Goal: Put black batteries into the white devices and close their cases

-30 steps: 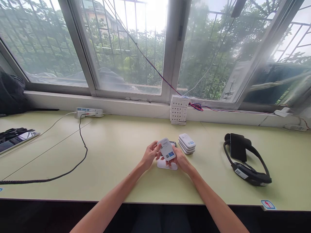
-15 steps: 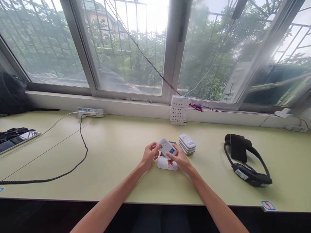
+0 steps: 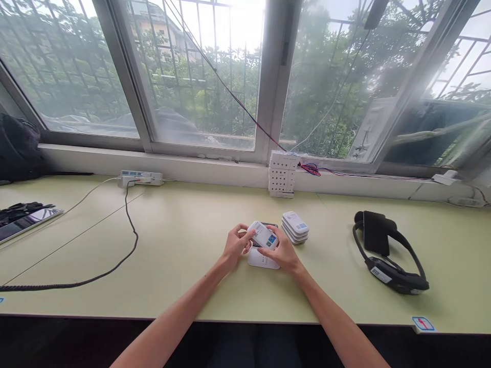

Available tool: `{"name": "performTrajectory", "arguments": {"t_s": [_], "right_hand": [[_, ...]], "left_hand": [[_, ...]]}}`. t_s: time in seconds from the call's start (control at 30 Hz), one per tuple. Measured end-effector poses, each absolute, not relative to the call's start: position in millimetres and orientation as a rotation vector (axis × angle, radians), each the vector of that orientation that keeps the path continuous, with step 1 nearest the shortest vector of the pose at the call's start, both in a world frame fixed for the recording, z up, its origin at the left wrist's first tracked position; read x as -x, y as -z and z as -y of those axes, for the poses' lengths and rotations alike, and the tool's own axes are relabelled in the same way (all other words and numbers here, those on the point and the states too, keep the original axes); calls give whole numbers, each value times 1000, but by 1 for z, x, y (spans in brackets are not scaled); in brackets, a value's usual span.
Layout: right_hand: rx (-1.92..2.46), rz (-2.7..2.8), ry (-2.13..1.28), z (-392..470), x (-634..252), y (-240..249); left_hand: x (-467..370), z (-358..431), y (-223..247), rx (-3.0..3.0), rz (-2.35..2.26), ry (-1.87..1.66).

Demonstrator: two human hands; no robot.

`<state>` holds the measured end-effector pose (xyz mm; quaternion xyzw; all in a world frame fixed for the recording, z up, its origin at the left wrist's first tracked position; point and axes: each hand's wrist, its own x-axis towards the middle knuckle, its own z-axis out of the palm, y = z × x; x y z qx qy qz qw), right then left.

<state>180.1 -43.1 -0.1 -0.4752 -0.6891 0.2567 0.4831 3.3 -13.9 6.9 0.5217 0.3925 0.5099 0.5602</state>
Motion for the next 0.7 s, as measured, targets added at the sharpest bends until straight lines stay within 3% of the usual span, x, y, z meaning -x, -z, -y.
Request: {"name": "performTrajectory", "arguments": {"t_s": [0.7], "right_hand": [[1132, 1583, 164, 41, -194, -1]], "left_hand": [[-2, 14, -17, -1138, -770, -1235]]}}
